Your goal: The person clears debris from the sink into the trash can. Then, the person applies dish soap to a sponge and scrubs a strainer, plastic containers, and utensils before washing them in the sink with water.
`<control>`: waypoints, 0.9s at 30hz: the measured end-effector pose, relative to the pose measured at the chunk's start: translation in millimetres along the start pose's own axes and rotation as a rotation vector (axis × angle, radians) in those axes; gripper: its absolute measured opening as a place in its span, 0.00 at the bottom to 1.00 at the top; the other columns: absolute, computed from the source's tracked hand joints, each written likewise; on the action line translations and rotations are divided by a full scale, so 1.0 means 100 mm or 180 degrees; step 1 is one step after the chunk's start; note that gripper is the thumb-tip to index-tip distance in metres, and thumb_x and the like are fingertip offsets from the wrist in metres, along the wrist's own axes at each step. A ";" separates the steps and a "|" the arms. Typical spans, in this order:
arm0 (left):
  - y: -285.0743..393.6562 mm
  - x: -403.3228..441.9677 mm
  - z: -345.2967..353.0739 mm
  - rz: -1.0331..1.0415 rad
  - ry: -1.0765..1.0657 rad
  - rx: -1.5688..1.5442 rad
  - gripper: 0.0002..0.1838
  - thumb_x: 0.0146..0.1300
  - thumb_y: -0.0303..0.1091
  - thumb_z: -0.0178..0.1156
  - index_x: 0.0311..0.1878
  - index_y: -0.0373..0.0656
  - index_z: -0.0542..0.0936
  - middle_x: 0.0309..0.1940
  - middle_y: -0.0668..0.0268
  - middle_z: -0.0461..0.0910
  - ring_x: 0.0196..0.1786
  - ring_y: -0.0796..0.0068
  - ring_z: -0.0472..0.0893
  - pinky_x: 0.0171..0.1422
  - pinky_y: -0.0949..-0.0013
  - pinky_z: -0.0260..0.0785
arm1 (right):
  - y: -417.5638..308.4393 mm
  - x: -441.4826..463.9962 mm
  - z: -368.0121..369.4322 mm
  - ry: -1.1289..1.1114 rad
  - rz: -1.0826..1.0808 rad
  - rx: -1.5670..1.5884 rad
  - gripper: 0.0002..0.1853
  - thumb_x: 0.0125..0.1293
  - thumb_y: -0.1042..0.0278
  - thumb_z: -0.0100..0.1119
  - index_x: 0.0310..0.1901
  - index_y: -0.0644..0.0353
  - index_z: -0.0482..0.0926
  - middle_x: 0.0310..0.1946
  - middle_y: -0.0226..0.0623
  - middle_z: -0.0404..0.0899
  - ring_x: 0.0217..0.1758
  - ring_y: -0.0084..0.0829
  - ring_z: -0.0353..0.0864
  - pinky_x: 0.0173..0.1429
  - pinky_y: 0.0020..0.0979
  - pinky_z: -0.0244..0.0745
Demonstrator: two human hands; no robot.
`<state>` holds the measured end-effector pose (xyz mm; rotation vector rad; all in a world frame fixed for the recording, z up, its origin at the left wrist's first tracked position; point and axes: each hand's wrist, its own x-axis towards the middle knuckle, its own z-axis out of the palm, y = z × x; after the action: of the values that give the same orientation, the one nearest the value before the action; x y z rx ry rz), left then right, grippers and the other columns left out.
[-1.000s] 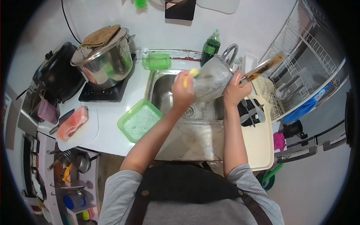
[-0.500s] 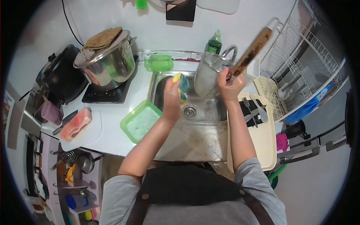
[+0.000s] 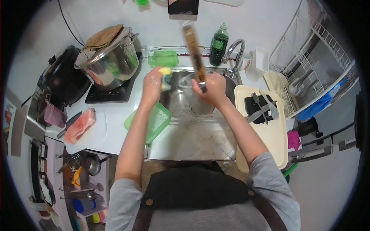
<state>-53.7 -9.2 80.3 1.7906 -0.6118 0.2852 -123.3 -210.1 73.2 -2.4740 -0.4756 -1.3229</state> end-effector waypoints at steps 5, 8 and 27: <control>-0.02 -0.69 -0.58 -0.1064 -0.1267 0.1045 0.11 0.55 0.29 0.48 0.38 0.37 0.76 0.25 0.52 0.75 0.30 0.57 0.76 0.43 0.62 0.67 | 0.66 -0.61 0.59 -0.1002 -0.0841 -0.0079 0.19 0.52 0.52 0.63 0.15 0.56 0.71 0.15 0.35 0.70 0.23 0.36 0.70 0.33 0.33 0.65; -0.24 -1.06 -0.65 -0.1171 -0.1587 0.1695 0.13 0.52 0.25 0.53 0.42 0.40 0.77 0.31 0.51 0.78 0.37 0.54 0.77 0.51 0.60 0.66 | 0.94 -1.10 0.90 -0.2251 -0.1020 -0.0708 0.21 0.53 0.41 0.56 0.24 0.54 0.77 0.22 0.30 0.74 0.34 0.30 0.72 0.44 0.32 0.63; -0.29 -0.72 -0.59 -0.0540 -0.1348 0.1780 0.12 0.57 0.34 0.57 0.38 0.35 0.78 0.25 0.46 0.76 0.31 0.47 0.78 0.34 0.59 0.69 | 1.35 -1.37 -1.24 -0.2140 0.3350 -0.1984 0.12 0.53 0.72 0.55 0.41 0.66 0.74 0.39 0.51 0.77 0.46 0.49 0.77 0.47 0.46 0.73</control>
<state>-91.4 70.6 39.6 2.4600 -0.7141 -0.0556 -230.0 -402.1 10.5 -2.8338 1.1543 -0.1905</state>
